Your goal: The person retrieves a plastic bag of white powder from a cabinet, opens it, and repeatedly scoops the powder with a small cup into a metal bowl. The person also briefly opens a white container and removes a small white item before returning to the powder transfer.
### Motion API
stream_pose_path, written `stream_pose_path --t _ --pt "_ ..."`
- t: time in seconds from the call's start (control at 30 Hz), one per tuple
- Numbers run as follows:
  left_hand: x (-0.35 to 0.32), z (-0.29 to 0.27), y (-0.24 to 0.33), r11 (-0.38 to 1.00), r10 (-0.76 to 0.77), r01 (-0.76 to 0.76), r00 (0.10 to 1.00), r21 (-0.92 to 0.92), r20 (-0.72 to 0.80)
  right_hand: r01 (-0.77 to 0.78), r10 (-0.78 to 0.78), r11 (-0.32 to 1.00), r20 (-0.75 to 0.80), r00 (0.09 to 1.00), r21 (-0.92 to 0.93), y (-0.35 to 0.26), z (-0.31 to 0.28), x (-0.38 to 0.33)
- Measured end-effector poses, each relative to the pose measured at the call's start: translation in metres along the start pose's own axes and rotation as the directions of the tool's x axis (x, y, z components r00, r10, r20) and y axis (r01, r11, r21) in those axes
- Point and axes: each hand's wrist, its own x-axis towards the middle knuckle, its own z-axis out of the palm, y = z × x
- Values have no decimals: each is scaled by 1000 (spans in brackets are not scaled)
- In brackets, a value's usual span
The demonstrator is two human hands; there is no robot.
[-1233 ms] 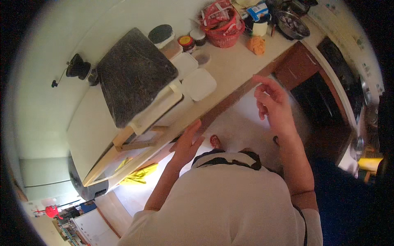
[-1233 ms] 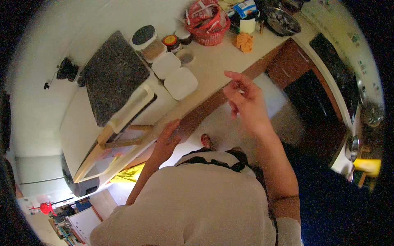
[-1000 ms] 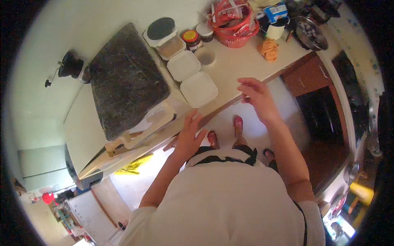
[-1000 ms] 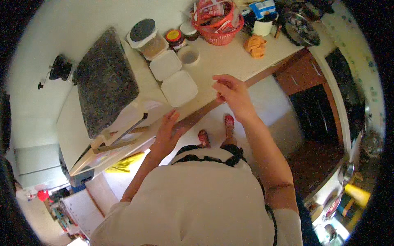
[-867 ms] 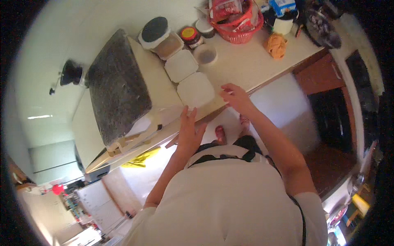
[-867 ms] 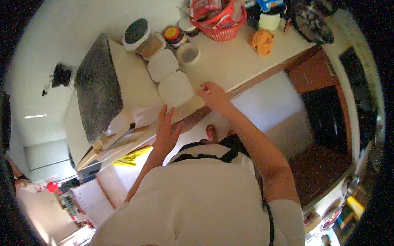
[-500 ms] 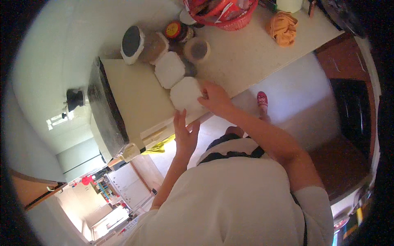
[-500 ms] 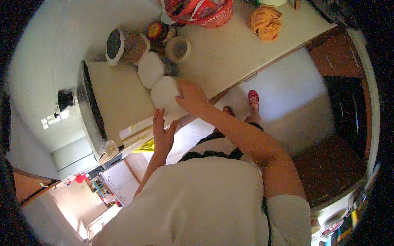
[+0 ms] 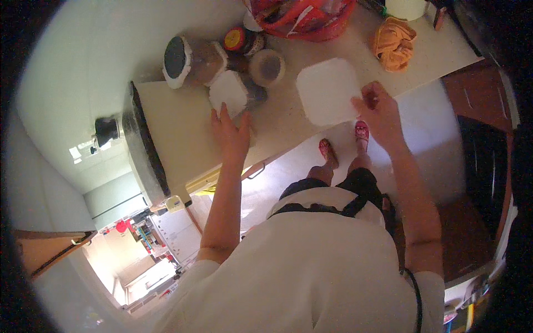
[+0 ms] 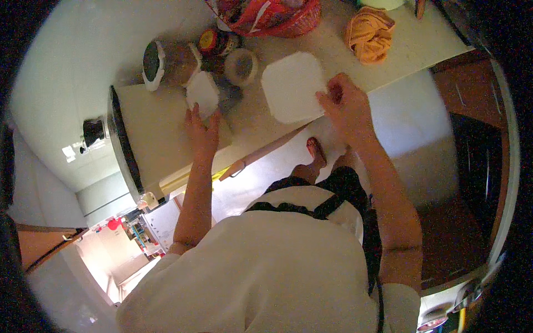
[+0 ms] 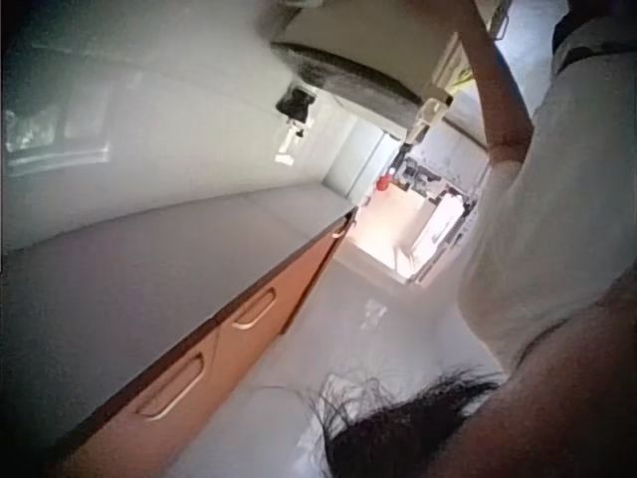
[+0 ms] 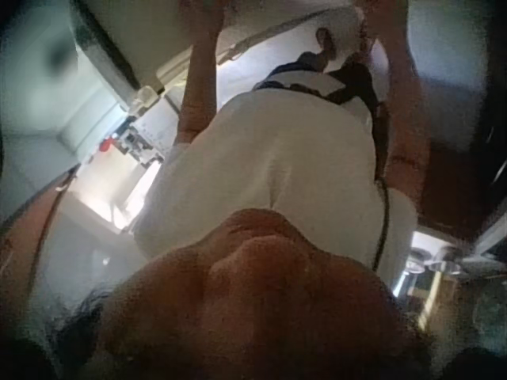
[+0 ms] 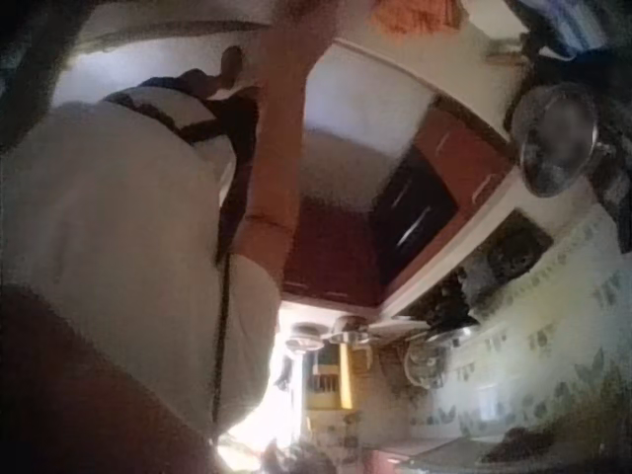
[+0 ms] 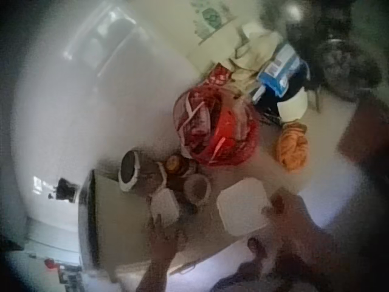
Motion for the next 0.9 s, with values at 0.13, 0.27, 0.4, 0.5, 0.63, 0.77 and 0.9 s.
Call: stream_pose_path --t 0.13,0.27,0.4,0.5,0.63,0.77,0.9 --pt "26 26 -16 996 -7 10 1000 89 -28 -32 36 997 -66 997 66 -6 -27 22" --pt "55 32 -10 990 -116 112 992 90 41 -17 27 994 -90 996 111 -14 -43 38" --pt "69 44 -20 958 -108 81 990 274 85 54 -35 981 -102 994 185 2 -46 47" --pt "71 31 -6 945 -172 119 973 304 155 46 -32 995 -165 986 83 -5 -50 44" --pt "55 10 1 954 -105 38 971 296 215 114 -178 968 -287 941 -225 -31 -54 2" --pt "35 -6 25 930 -128 51 973 364 191 308 -308 951 87 948 15 -39 -1 -44" --pt "30 -9 27 922 -100 20 977 387 189 306 -339 940 307 890 150 -42 78 -22"
